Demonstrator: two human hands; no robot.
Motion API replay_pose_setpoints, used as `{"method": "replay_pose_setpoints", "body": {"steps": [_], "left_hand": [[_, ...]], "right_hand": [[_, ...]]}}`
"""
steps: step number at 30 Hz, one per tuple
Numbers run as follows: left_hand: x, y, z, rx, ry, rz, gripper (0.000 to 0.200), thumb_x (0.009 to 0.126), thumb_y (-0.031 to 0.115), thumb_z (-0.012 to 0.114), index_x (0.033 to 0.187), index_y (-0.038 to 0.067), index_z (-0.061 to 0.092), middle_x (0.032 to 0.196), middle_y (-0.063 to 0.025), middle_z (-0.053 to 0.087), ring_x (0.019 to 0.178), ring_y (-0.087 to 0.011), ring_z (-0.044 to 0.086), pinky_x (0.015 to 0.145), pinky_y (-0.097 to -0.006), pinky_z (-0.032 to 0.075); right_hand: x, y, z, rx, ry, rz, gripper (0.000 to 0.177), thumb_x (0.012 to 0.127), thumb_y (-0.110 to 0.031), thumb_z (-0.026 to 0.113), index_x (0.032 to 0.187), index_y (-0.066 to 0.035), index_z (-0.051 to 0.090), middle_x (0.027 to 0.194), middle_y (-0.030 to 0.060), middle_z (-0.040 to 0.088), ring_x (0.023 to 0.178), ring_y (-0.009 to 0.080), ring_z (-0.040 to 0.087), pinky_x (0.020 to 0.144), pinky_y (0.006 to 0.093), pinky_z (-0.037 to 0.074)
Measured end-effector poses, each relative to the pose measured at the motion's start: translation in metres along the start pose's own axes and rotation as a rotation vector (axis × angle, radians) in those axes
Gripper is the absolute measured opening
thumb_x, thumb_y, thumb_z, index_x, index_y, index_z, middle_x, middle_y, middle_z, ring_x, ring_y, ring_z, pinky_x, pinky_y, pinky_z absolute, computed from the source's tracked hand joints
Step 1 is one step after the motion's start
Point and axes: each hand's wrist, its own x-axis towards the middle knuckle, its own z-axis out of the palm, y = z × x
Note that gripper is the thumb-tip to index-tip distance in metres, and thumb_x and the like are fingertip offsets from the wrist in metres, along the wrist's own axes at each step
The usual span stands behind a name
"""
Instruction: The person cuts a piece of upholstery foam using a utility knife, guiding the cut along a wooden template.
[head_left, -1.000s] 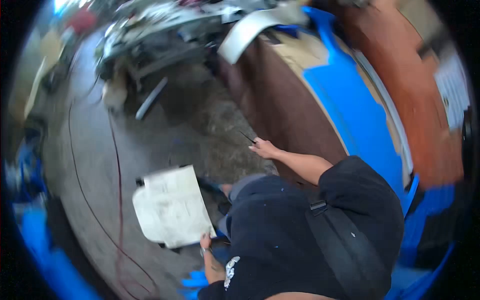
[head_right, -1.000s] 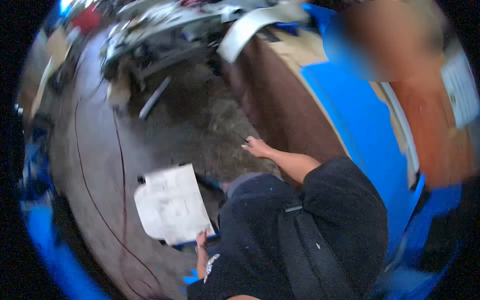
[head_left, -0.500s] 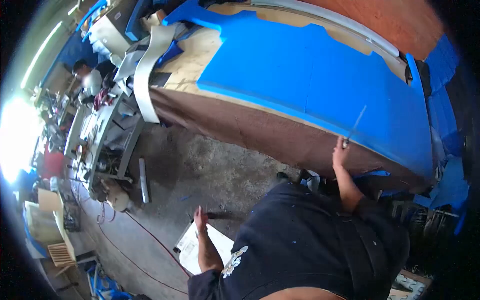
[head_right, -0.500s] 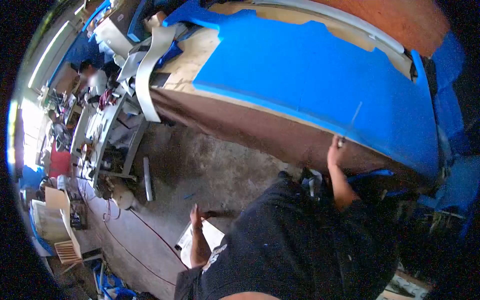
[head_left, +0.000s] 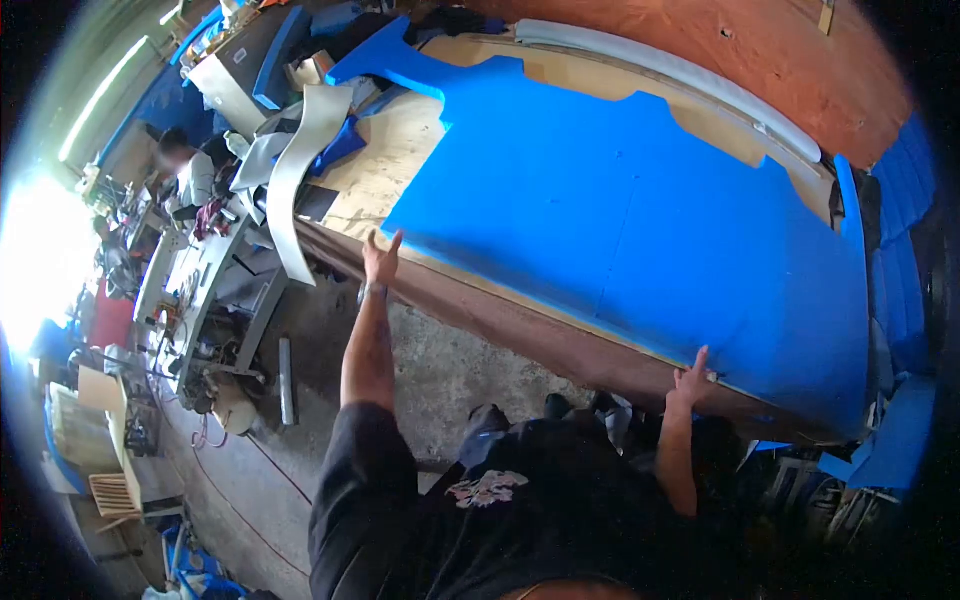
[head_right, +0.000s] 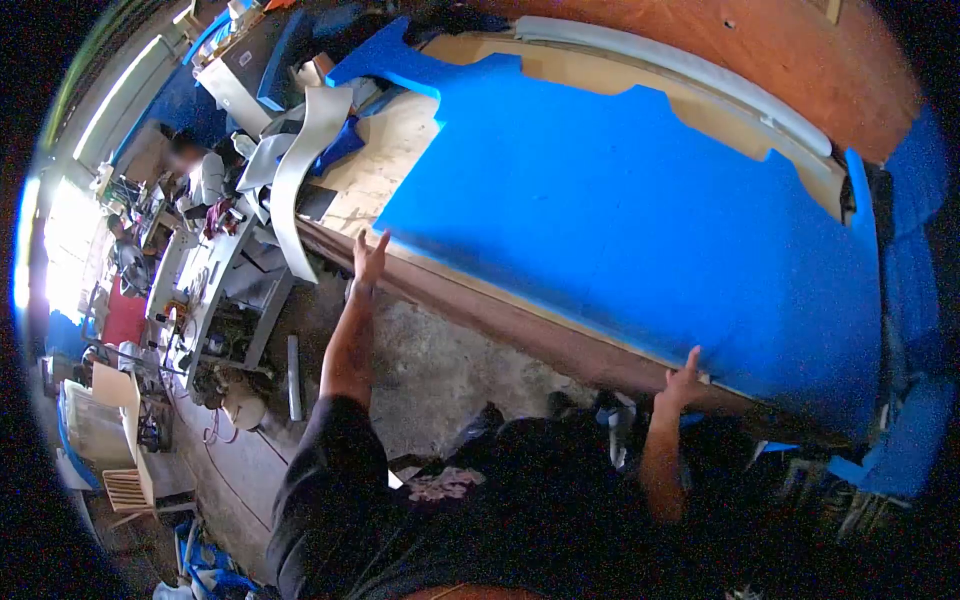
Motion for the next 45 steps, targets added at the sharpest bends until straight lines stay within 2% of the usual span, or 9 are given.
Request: {"method": "replay_pose_setpoints", "body": {"steps": [4,8,12,19,26,32,34,38,45], "left_hand": [[0.03,0.039,-0.005,-0.383,-0.385,-0.229,0.077,0.07,0.057,0.072,0.113,-0.006,0.058,0.095,-0.0189,0.066,0.089,-0.0275,0.064,0.076,-0.0365,0.049],[0.055,0.036,-0.015,-0.24,-0.648,-0.578,0.067,0.065,0.056,0.077,0.1,0.0,0.065,0.092,-0.012,0.066,0.075,-0.0156,0.062,0.064,-0.0328,0.049],[0.069,0.028,-0.008,-0.789,-0.712,-0.37,0.053,0.072,0.04,0.077,0.105,0.001,0.062,0.093,-0.0087,0.065,0.08,-0.0194,0.064,0.066,-0.0335,0.053],[0.045,0.169,-0.152,-1.068,-0.557,0.1,0.024,0.074,0.006,0.073,0.09,-0.001,0.057,0.075,-0.0048,0.061,0.065,-0.0107,0.056,0.058,-0.0241,0.046],[-0.12,0.162,-0.294,-0.913,-0.698,0.456,0.025,0.072,0.004,0.075,0.081,0.006,0.051,0.079,-0.0012,0.055,0.071,-0.007,0.053,0.06,-0.0236,0.045],[-0.268,0.029,-0.306,-1.037,-0.64,-0.485,0.03,0.073,0.003,0.074,0.083,0.006,0.046,0.08,-0.0051,0.059,0.073,-0.0143,0.062,0.066,-0.0292,0.053],[-0.307,0.0,-0.294,-0.729,-0.668,-0.374,0.031,0.073,0.001,0.073,0.082,0.009,0.045,0.077,-0.0029,0.059,0.066,-0.0092,0.056,0.058,-0.0258,0.047],[-0.336,-0.037,-0.279,-0.984,-0.699,-0.652,0.029,0.074,0.004,0.072,0.079,0.011,0.044,0.071,0.0009,0.057,0.061,-0.0073,0.049,0.052,-0.0231,0.04],[-0.335,-0.048,-0.311,-0.987,-0.869,-0.785,0.024,0.077,0.0,0.069,0.089,0.01,0.05,0.085,0.0004,0.059,0.078,-0.0105,0.057,0.071,-0.0265,0.047]], "right_hand": [[0.055,0.024,-0.018,0.142,-0.152,-0.014,0.043,0.078,-0.047,0.071,0.094,-0.008,0.06,0.076,-0.0007,0.052,0.054,0.0097,0.042,0.044,0.0262,0.033],[0.017,-0.008,0.006,0.063,0.125,0.066,0.033,0.08,-0.04,0.071,0.089,-0.01,0.06,0.072,0.0009,0.052,0.056,0.0116,0.043,0.044,0.0263,0.033],[0.051,-0.019,0.002,0.285,0.035,-0.011,0.018,0.081,-0.031,0.067,0.095,-0.019,0.064,0.084,0.0005,0.055,0.069,0.0143,0.048,0.055,0.0265,0.042],[0.113,0.002,-0.119,0.191,-0.157,-0.399,0.033,0.081,-0.024,0.067,0.111,-0.016,0.057,0.087,0.0056,0.055,0.08,0.0178,0.052,0.063,0.0328,0.047],[0.081,0.013,-0.231,0.021,0.018,-0.323,0.028,0.084,-0.027,0.063,0.103,-0.012,0.05,0.082,0.008,0.054,0.057,0.0182,0.048,0.046,0.0359,0.042],[0.03,-0.003,-0.267,0.078,0.307,-0.294,0.031,0.086,-0.027,0.059,0.107,-0.009,0.046,0.079,0.0065,0.055,0.05,0.0169,0.048,0.038,0.0335,0.037],[0.009,-0.004,-0.267,0.114,0.181,-0.32,0.03,0.086,-0.026,0.059,0.107,-0.008,0.047,0.078,0.0045,0.054,0.051,0.016,0.048,0.039,0.0325,0.037],[0.023,-0.007,-0.286,-0.003,0.027,-0.324,0.026,0.087,-0.025,0.058,0.102,-0.008,0.046,0.074,0.0027,0.051,0.051,0.0138,0.045,0.04,0.0323,0.036],[0.044,-0.012,-0.346,-0.237,-0.039,-0.356,0.024,0.089,-0.029,0.053,0.097,-0.007,0.047,0.082,0.0088,0.054,0.059,0.017,0.051,0.042,0.0307,0.037]]}}
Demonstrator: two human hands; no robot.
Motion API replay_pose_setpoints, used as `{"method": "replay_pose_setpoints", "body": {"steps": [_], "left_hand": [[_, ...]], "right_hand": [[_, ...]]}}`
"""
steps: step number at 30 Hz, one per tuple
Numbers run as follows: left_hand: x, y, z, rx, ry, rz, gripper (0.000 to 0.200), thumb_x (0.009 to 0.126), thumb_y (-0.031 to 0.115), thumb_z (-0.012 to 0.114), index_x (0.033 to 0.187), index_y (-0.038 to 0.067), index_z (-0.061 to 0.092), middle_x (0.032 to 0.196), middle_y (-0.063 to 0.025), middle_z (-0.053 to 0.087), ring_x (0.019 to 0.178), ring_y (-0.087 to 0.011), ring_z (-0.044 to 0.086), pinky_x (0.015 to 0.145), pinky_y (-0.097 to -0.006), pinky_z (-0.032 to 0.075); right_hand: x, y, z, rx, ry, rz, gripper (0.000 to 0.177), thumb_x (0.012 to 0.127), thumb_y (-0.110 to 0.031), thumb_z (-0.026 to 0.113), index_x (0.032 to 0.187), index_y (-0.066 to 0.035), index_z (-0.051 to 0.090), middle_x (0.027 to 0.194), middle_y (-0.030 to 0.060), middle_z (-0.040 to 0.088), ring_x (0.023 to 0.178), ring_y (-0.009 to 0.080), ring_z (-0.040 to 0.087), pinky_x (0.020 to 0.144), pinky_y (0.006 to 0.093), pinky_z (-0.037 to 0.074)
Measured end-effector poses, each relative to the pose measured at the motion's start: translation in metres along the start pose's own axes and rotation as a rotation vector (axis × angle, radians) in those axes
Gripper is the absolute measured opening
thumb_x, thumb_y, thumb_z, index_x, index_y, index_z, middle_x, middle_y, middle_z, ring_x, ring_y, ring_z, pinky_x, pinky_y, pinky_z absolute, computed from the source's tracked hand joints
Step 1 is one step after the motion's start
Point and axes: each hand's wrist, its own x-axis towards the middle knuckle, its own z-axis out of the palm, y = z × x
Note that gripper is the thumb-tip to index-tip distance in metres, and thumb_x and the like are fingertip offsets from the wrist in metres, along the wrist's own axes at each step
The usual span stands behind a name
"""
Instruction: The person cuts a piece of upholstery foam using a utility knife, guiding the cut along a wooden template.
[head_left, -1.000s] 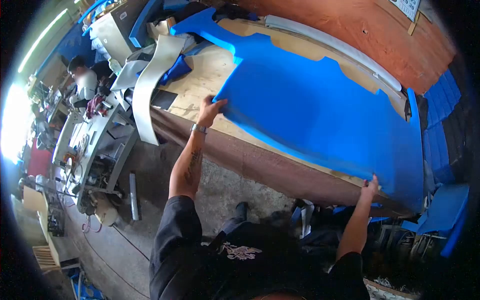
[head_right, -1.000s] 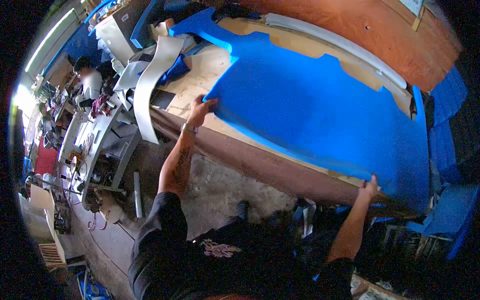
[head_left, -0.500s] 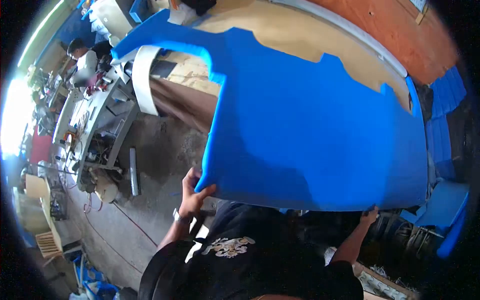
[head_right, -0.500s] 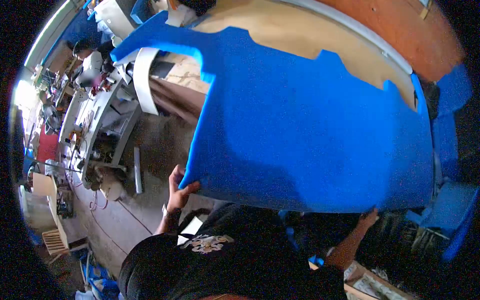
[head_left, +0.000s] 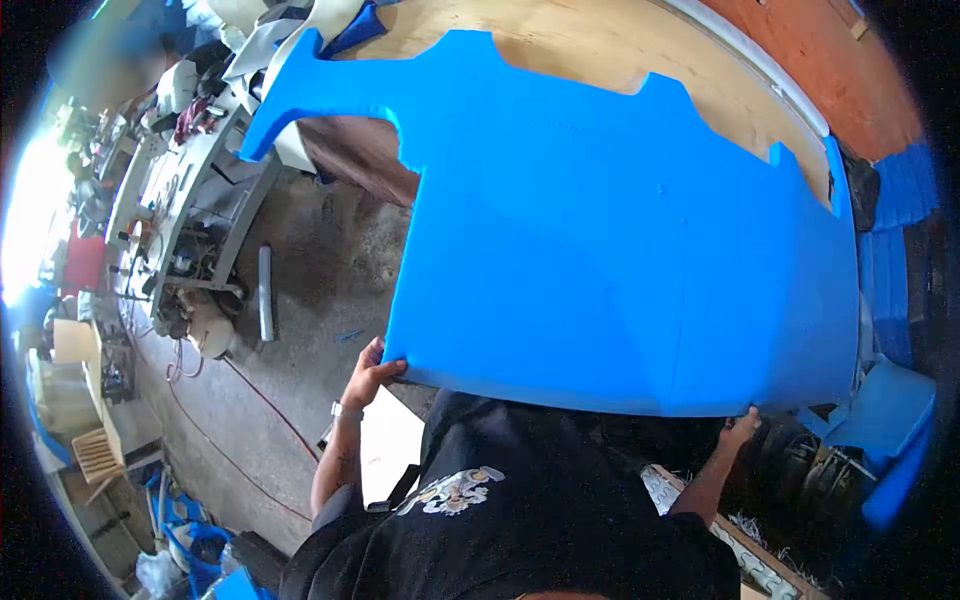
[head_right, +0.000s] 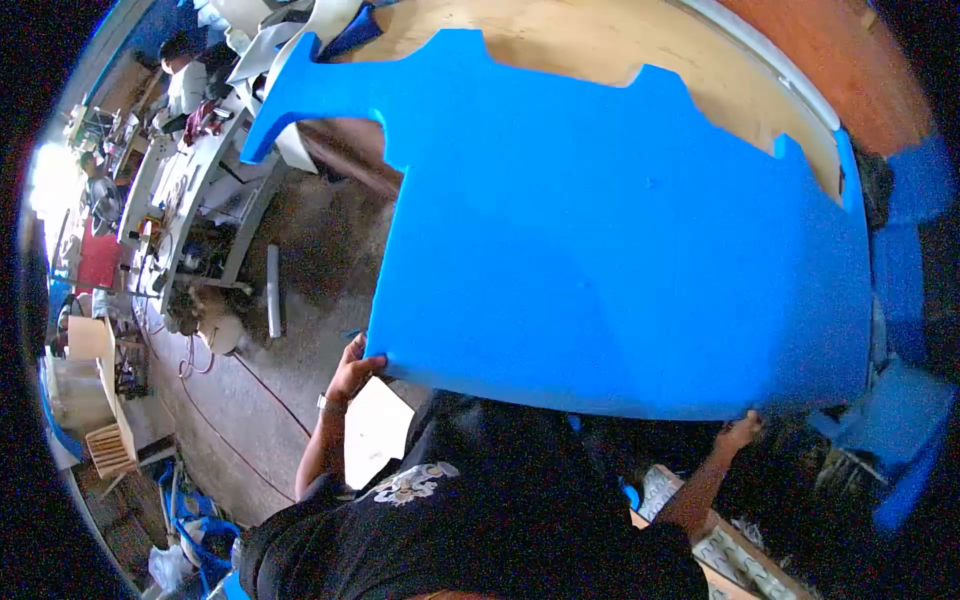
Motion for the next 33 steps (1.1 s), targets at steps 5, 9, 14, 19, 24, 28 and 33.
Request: {"method": "replay_pose_setpoints", "body": {"steps": [5,9,14,19,24,28,33], "left_hand": [[0.043,-0.028,-0.074,0.215,-0.193,-0.075,0.027,0.082,0.021,0.068,0.101,0.008,0.055,0.098,-0.0036,0.06,0.094,-0.0165,0.057,0.084,-0.0321,0.045],[0.121,0.028,-0.082,-0.048,-0.131,-0.016,0.061,0.089,0.045,0.055,0.131,0.004,0.041,0.112,-0.0104,0.06,0.106,-0.0262,0.056,0.09,-0.0423,0.043],[0.244,0.084,-0.016,0.011,-0.245,0.004,0.053,0.09,0.037,0.058,0.129,0.002,0.044,0.111,-0.0077,0.06,0.096,-0.0174,0.059,0.084,-0.0328,0.048],[0.207,0.119,0.022,0.157,-0.127,-0.124,0.041,0.087,0.026,0.065,0.117,0.001,0.054,0.105,-0.008,0.062,0.09,-0.0136,0.06,0.078,-0.0294,0.051],[0.199,0.1,0.011,0.1,-0.073,-0.104,0.052,0.085,0.032,0.067,0.121,-0.001,0.049,0.106,-0.0098,0.062,0.091,-0.0151,0.061,0.081,-0.0311,0.05],[0.201,0.097,0.004,0.011,-0.073,-0.093,0.053,0.086,0.033,0.067,0.121,-0.003,0.049,0.106,-0.0113,0.062,0.093,-0.0161,0.061,0.083,-0.0302,0.049],[0.203,0.09,-0.002,-0.138,-0.131,-0.073,0.057,0.086,0.038,0.066,0.118,-0.006,0.049,0.105,-0.0118,0.062,0.089,-0.0169,0.062,0.08,-0.0303,0.05]], "right_hand": [[-0.042,0.002,0.021,0.149,0.242,0.174,0.013,0.085,-0.028,0.058,0.087,-0.015,0.054,0.07,-0.0019,0.053,0.054,0.0119,0.05,0.043,0.0267,0.037],[-0.056,0.004,0.02,0.039,0.306,0.033,0.036,0.087,-0.039,0.053,0.093,-0.003,0.055,0.083,0.0115,0.057,0.07,0.0263,0.057,0.066,0.0426,0.05],[-0.054,0.006,-0.014,-0.145,0.318,-0.032,0.039,0.086,-0.038,0.058,0.103,-0.004,0.051,0.094,0.0125,0.056,0.082,0.0275,0.056,0.071,0.0444,0.047],[-0.06,0.032,-0.071,-0.257,0.208,0.06,0.041,0.085,-0.035,0.056,0.108,-0.001,0.051,0.103,0.011,0.056,0.09,0.0261,0.055,0.073,0.0425,0.048],[-0.11,-0.038,-0.018,-1.123,0.435,-0.5,0.043,0.087,-0.028,0.059,0.12,-0.006,0.045,0.102,0.0116,0.059,0.069,0.0261,0.055,0.069,0.0398,0.049],[-0.129,-0.149,0.151,-0.817,-0.36,-0.974,0.035,0.088,-0.017,0.06,0.117,-0.004,0.044,0.084,0.0046,0.049,0.056,0.016,0.048,0.049,0.0312,0.042],[-0.332,-0.277,0.424,-1.075,-1.113,-1.078,0.033,0.086,-0.012,0.062,0.118,-0.004,0.058,0.104,0.0158,0.065,0.097,0.0256,0.063,0.083,0.0337,0.049]]}}
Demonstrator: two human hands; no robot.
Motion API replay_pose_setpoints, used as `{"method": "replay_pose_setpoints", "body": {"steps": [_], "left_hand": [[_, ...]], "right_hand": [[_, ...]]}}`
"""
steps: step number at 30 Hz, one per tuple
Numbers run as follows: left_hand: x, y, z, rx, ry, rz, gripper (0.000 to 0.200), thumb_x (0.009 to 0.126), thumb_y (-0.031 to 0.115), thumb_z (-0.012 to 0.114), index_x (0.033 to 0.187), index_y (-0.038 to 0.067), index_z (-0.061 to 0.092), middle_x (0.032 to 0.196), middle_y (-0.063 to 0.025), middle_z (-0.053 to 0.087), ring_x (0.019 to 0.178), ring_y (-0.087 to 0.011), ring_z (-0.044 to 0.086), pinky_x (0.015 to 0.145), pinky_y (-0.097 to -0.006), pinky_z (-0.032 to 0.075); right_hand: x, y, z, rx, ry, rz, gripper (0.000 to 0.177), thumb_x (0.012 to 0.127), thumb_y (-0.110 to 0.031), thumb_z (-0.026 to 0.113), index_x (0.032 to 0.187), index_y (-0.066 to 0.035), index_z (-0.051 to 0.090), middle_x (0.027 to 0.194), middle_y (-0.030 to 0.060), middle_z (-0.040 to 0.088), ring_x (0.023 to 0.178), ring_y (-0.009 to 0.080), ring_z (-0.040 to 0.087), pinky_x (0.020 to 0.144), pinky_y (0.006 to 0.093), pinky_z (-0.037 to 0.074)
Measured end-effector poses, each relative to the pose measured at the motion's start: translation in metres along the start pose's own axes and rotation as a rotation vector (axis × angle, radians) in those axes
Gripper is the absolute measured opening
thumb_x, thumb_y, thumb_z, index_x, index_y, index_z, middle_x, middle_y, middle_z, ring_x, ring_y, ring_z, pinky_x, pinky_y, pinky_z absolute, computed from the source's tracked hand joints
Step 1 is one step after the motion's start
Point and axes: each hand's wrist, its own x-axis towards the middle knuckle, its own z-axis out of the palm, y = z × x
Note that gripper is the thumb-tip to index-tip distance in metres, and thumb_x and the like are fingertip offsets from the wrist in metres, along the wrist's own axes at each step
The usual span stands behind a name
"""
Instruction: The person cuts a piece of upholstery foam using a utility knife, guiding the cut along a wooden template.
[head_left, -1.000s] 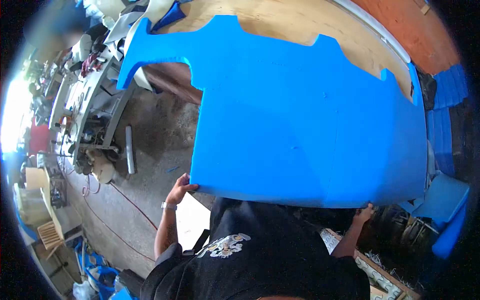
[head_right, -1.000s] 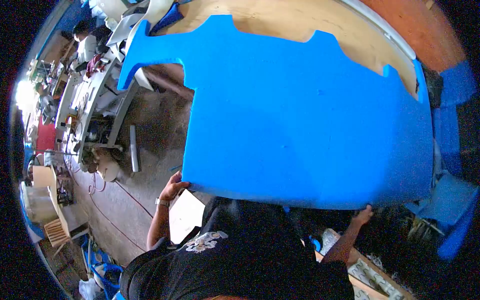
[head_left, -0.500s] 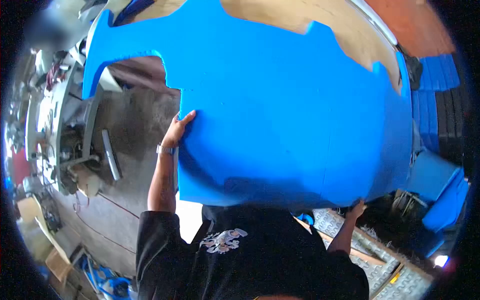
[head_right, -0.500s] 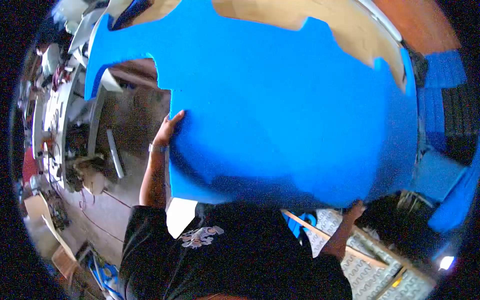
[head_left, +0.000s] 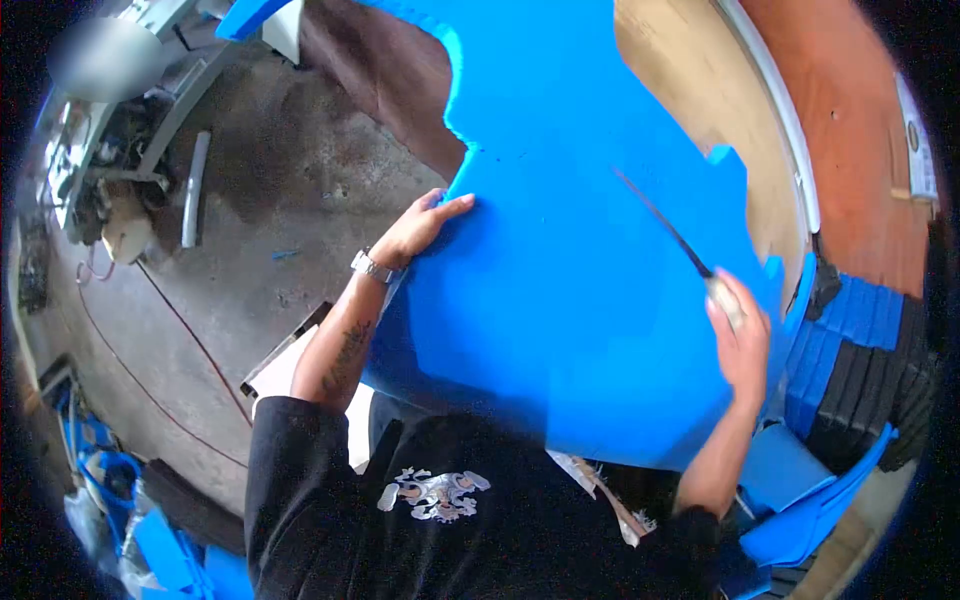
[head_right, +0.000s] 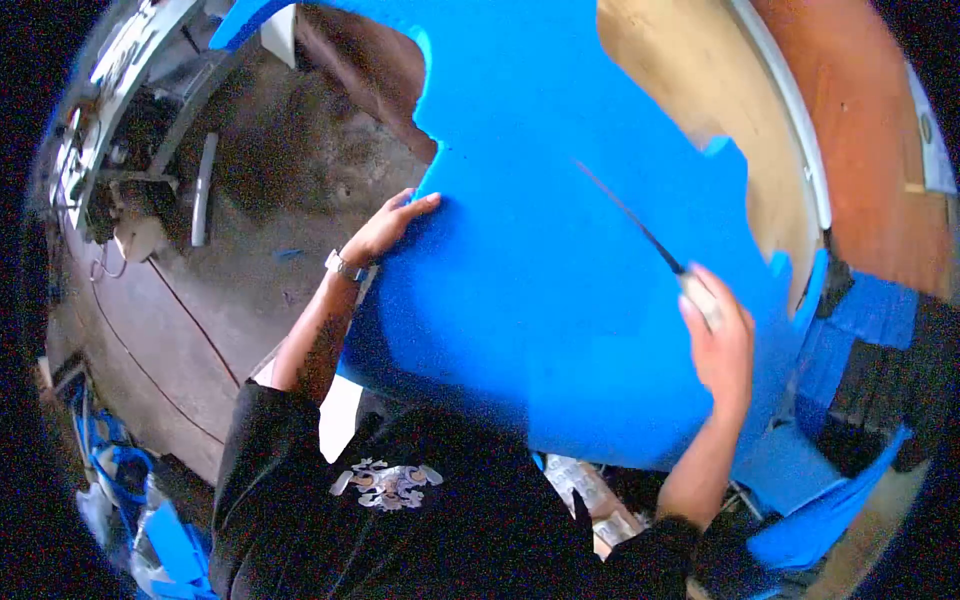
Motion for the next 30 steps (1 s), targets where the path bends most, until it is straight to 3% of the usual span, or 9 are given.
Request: {"method": "replay_pose_setpoints", "body": {"steps": [2,4,6,9,15,21,24,27,30], "left_hand": [[0.002,0.001,-0.002,0.028,-0.028,0.039,0.059,0.085,0.041,0.065,0.117,-0.006,0.05,0.104,-0.0123,0.062,0.088,-0.0172,0.062,0.078,-0.0304,0.051],[-0.003,0.002,-0.001,0.089,0.005,0.058,0.061,0.084,0.044,0.065,0.116,-0.007,0.05,0.103,-0.0127,0.062,0.087,-0.0176,0.062,0.077,-0.0307,0.051],[-0.003,0.001,-0.003,0.159,-0.004,0.039,0.066,0.083,0.048,0.065,0.115,-0.007,0.05,0.103,-0.014,0.062,0.087,-0.0182,0.062,0.076,-0.0313,0.051],[-0.006,0.006,-0.004,0.231,0.013,0.044,0.069,0.081,0.051,0.065,0.116,-0.007,0.05,0.103,-0.0156,0.063,0.087,-0.0197,0.062,0.077,-0.0323,0.051],[-0.001,0.0,-0.009,0.245,0.006,0.062,0.074,0.08,0.054,0.065,0.117,-0.008,0.049,0.102,-0.0187,0.063,0.09,-0.0226,0.063,0.079,-0.0341,0.05],[-0.005,0.002,-0.008,0.257,0.025,0.066,0.076,0.08,0.056,0.063,0.119,-0.008,0.048,0.103,-0.0209,0.063,0.093,-0.0253,0.063,0.082,-0.0356,0.049],[0.001,-0.006,-0.008,0.287,0.045,0.067,0.075,0.08,0.056,0.062,0.12,-0.006,0.048,0.104,-0.0215,0.063,0.093,-0.0262,0.063,0.082,-0.0363,0.049],[0.003,-0.01,-0.009,0.319,0.055,0.074,0.074,0.081,0.057,0.061,0.121,-0.005,0.048,0.104,-0.0219,0.063,0.094,-0.0271,0.063,0.083,-0.037,0.049],[0.003,-0.007,-0.008,0.322,0.057,0.056,0.073,0.081,0.056,0.06,0.121,-0.004,0.048,0.104,-0.0223,0.063,0.095,-0.0283,0.063,0.084,-0.0374,0.048]], "right_hand": [[0.055,-0.09,0.006,-0.017,-0.042,-0.279,0.029,0.085,-0.013,0.063,0.113,-0.005,0.061,0.098,0.0169,0.066,0.091,0.0306,0.065,0.078,0.0354,0.05],[0.096,-0.129,0.013,-0.127,-0.22,-0.441,0.028,0.085,-0.013,0.063,0.111,-0.005,0.062,0.099,0.017,0.066,0.093,0.0295,0.064,0.081,0.0348,0.049],[0.131,-0.163,0.027,-0.242,-0.249,-0.567,0.02,0.083,-0.017,0.063,0.1,-0.007,0.066,0.087,0.0174,0.066,0.081,0.0341,0.064,0.072,0.0415,0.051],[0.164,-0.197,0.045,-0.388,-0.353,-0.686,0.02,0.081,-0.019,0.062,0.097,-0.008,0.068,0.082,0.018,0.066,0.079,0.0348,0.064,0.073,0.042,0.051],[0.189,-0.225,0.07,-0.639,-0.467,-0.719,0.019,0.08,-0.015,0.062,0.096,-0.007,0.068,0.083,0.0177,0.066,0.08,0.0345,0.064,0.075,0.043,0.051],[0.196,-0.233,0.083,-0.654,-0.467,-0.753,0.018,0.076,-0.015,0.063,0.089,-0.004,0.069,0.082,0.0188,0.066,0.08,0.0352,0.064,0.076,0.0432,0.052],[0.192,-0.251,0.095,-0.883,-0.552,-0.653,0.02,0.081,-0.015,0.061,0.097,-0.006,0.068,0.088,0.0157,0.067,0.084,0.032,0.064,0.078,0.0406,0.051],[0.203,-0.233,0.127,-0.86,-0.552,-0.719,0.014,0.066,-0.005,0.058,0.075,-0.001,0.068,0.08,0.023,0.065,0.076,0.0366,0.066,0.066,0.0443,0.054],[0.213,-0.235,0.145,-0.986,-0.672,-0.594,0.021,0.08,-0.014,0.059,0.097,-0.006,0.068,0.089,0.017,0.067,0.085,0.0331,0.064,0.079,0.0416,0.051]]}}
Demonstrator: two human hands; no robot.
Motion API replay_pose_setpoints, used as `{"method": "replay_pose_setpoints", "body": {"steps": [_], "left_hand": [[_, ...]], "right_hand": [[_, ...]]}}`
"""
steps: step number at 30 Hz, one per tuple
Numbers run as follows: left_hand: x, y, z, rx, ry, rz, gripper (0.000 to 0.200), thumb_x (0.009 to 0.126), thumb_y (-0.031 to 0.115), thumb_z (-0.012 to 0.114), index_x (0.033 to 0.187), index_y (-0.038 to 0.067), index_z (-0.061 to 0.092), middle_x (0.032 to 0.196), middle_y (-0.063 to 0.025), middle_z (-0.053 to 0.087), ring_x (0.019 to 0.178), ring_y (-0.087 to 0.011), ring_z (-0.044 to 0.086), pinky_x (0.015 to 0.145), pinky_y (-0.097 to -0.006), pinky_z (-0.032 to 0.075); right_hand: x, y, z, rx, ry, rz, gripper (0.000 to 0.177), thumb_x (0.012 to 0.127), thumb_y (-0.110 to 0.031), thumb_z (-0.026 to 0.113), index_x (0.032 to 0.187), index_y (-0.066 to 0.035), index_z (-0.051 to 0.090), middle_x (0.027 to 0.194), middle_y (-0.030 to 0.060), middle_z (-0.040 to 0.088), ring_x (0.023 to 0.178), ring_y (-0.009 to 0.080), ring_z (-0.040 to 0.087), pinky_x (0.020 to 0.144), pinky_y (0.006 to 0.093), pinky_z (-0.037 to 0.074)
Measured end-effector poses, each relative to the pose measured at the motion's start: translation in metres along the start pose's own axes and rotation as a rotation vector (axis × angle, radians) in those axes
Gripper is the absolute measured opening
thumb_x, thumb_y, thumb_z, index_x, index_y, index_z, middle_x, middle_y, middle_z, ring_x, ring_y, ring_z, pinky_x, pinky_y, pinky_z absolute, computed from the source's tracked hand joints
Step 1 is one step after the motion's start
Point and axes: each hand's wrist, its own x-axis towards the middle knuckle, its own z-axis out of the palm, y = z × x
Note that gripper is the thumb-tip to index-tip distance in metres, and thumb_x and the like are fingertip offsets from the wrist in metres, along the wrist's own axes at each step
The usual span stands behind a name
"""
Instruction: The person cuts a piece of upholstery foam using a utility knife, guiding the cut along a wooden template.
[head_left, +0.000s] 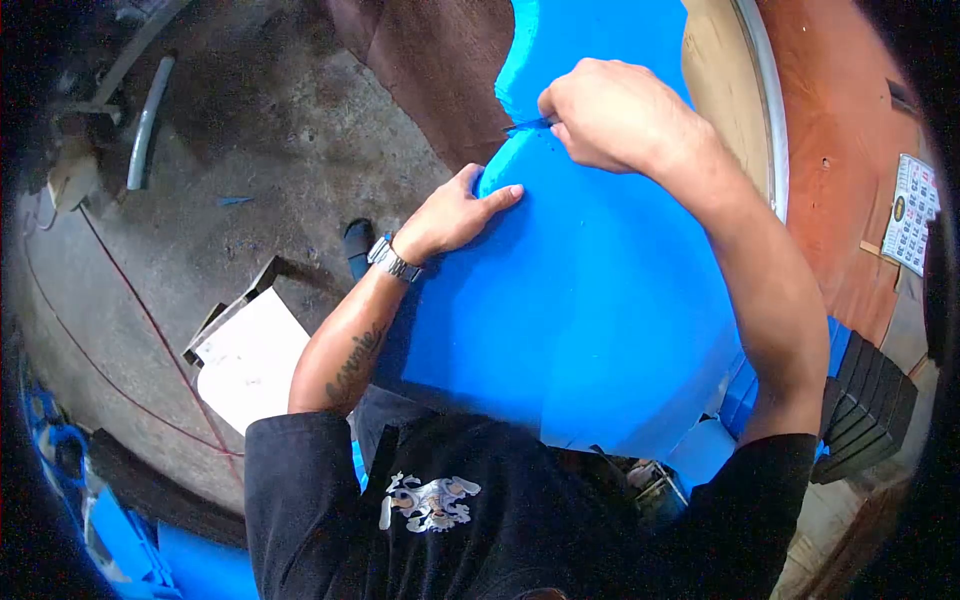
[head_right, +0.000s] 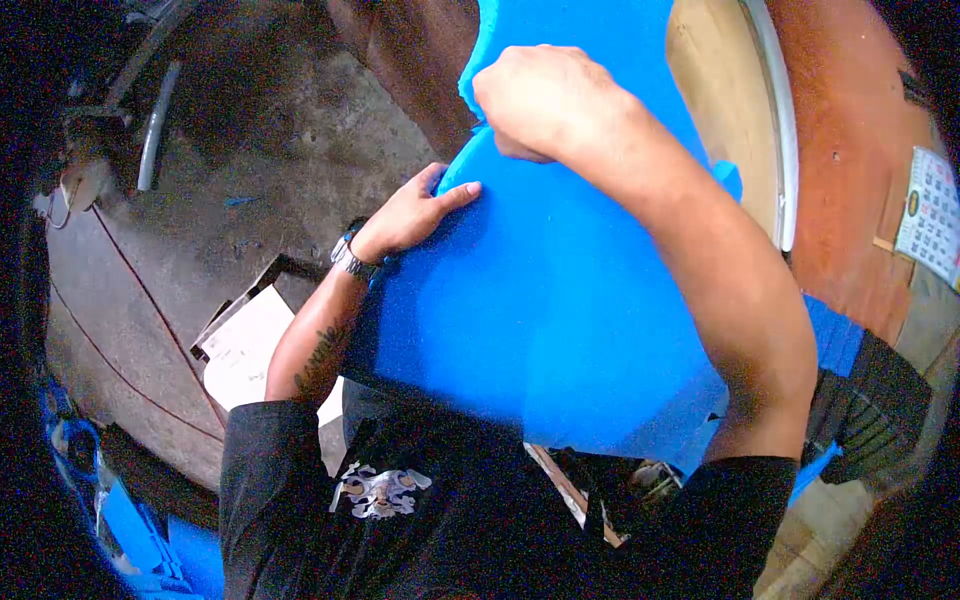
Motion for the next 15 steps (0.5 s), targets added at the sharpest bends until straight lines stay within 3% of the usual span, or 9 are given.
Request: {"method": "replay_pose_setpoints", "body": {"steps": [2,5,8,15], "left_hand": [[0.001,-0.004,0.0,0.002,0.003,-0.01,0.072,0.082,0.055,0.06,0.121,-0.004,0.049,0.105,-0.0225,0.063,0.096,-0.029,0.063,0.085,-0.0377,0.048],[0.003,-0.004,-0.001,-0.011,-0.003,0.009,0.064,0.084,0.049,0.062,0.12,-0.002,0.051,0.105,-0.0153,0.063,0.092,-0.0207,0.061,0.082,-0.0338,0.049],[-0.003,0.005,-0.001,0.041,0.005,0.001,0.068,0.083,0.052,0.059,0.121,-0.003,0.049,0.103,-0.0223,0.064,0.096,-0.0287,0.063,0.084,-0.0374,0.047],[0.003,-0.007,0.001,-0.002,0.007,0.013,0.065,0.084,0.05,0.059,0.12,-0.003,0.05,0.1,-0.0216,0.064,0.094,-0.0286,0.063,0.083,-0.0374,0.047]], "right_hand": [[-0.01,0.004,-0.012,-0.027,-0.003,-0.001,0.022,0.08,-0.014,0.059,0.097,-0.005,0.068,0.09,0.0171,0.067,0.086,0.033,0.064,0.08,0.0414,0.051],[-0.037,0.0,-0.041,-0.003,0.023,0.014,0.022,0.08,-0.014,0.058,0.097,-0.004,0.068,0.09,0.0172,0.067,0.087,0.033,0.064,0.081,0.0411,0.05],[-0.031,-0.002,-0.035,-0.016,0.002,0.045,0.022,0.079,-0.014,0.059,0.096,-0.004,0.069,0.09,0.018,0.067,0.086,0.0334,0.063,0.08,0.0417,0.05],[-0.013,-0.004,-0.022,-0.057,-0.072,0.033,0.021,0.079,-0.014,0.059,0.095,-0.004,0.069,0.088,0.0185,0.066,0.084,0.0347,0.063,0.078,0.0432,0.051]]}}
